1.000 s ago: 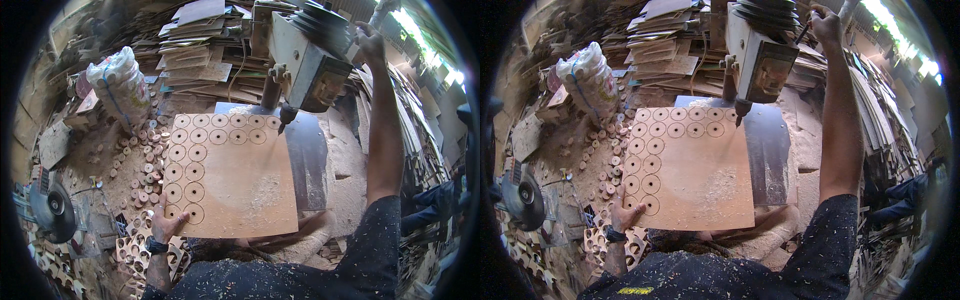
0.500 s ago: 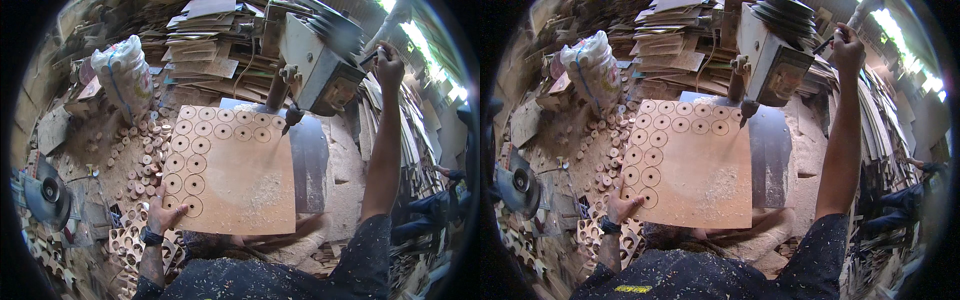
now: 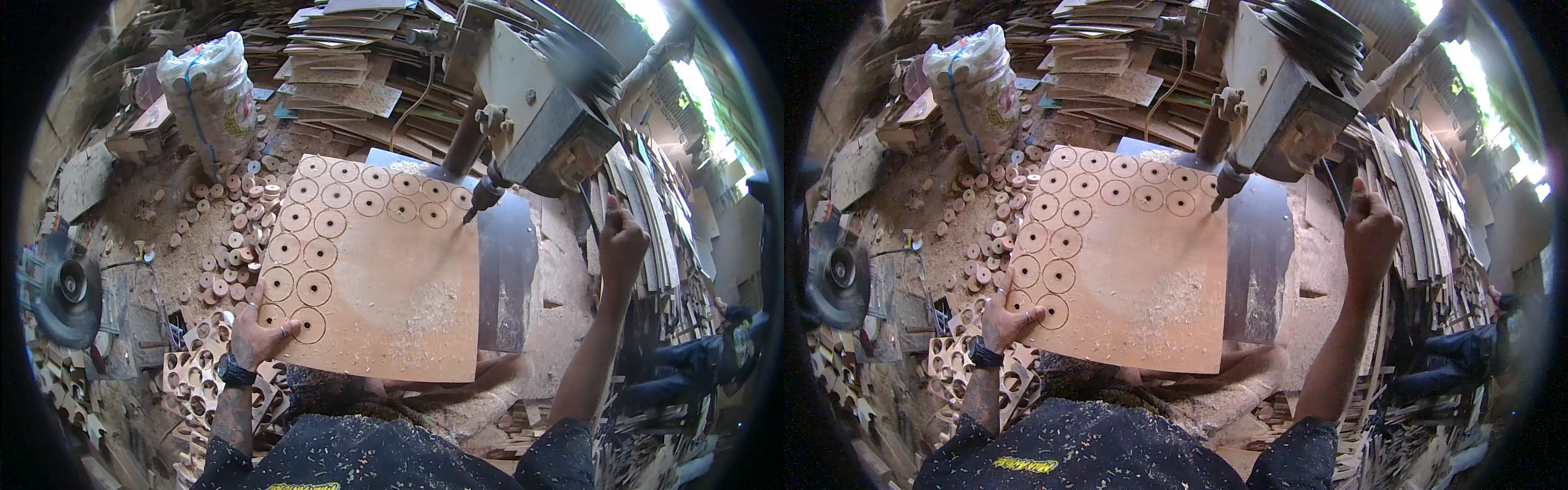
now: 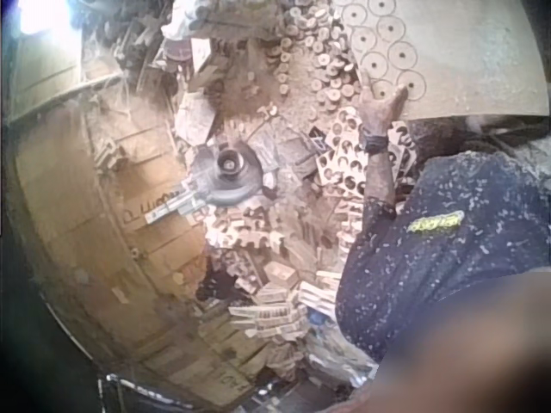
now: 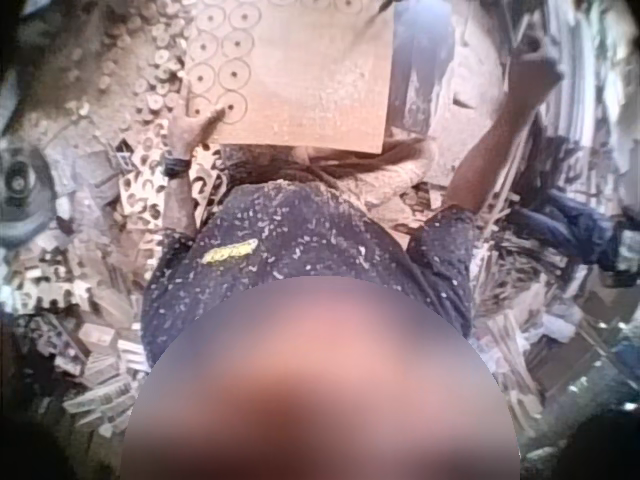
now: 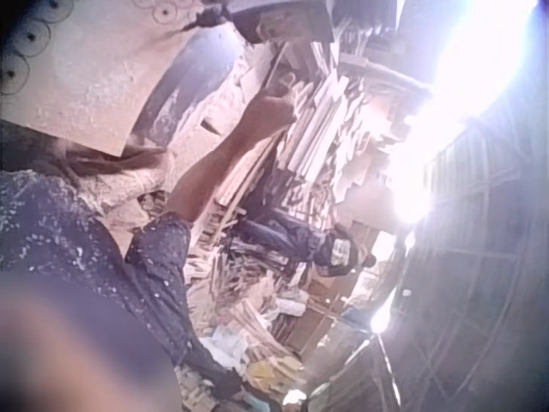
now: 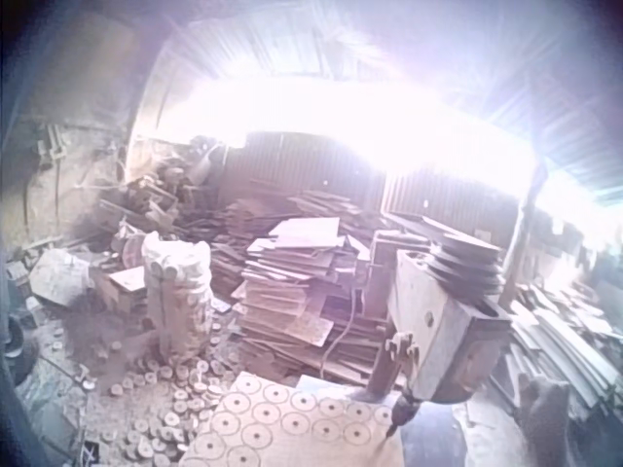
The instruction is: The person uses a drill press to cut multiple circular holes in a rectangular wooden board. They position the board under the drill, lower the drill to cut each circle, and reposition the board repeatedly to create a grid of holes.
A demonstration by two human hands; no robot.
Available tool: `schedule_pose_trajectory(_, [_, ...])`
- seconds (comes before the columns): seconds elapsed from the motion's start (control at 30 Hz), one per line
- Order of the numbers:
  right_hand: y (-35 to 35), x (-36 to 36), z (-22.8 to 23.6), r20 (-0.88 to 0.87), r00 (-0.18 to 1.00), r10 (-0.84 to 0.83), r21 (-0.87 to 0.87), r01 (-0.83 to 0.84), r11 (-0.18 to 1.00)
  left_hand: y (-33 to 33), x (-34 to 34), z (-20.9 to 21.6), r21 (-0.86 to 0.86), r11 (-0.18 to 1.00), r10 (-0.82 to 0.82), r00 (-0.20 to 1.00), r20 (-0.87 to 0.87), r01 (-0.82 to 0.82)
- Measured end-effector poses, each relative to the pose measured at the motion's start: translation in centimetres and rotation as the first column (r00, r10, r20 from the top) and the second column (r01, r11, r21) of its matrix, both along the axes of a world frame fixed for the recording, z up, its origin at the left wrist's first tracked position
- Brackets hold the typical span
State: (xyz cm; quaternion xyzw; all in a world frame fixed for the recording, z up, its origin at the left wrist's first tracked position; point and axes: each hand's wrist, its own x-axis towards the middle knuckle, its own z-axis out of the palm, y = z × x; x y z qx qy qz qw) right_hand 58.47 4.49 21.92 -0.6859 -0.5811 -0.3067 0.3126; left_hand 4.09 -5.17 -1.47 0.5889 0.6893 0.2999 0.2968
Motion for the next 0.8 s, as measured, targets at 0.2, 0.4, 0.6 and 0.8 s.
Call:
schedule_pose_trajectory(0.2, [3.6,0.7,-3.2,-0.068,0.989,-0.133,-0.240,0.113,0.964,-0.3,0.5,1.2,0.011,0.999,-0.030,0.998,-0.048,0.031])
schedule_pose_trajectory(0.4, [4.6,1.1,-10.0,-0.295,0.949,-0.110,-0.047,0.100,0.994,-0.3,0.7,1.4,0.007,1.000,-0.021,1.000,0.019,0.021])
schedule_pose_trajectory(0.6, [6.3,2.2,-13.5,-0.359,0.934,0.005,0.079,0.025,0.997,-0.3,0.8,1.1,0.002,1.000,0.000,0.998,0.058,0.000])
schedule_pose_trajectory(0.8, [9.0,3.5,-16.8,-0.223,0.969,0.109,0.220,-0.059,0.974,0.0,0.8,1.5,-0.001,1.000,-0.016,0.999,0.039,0.016])
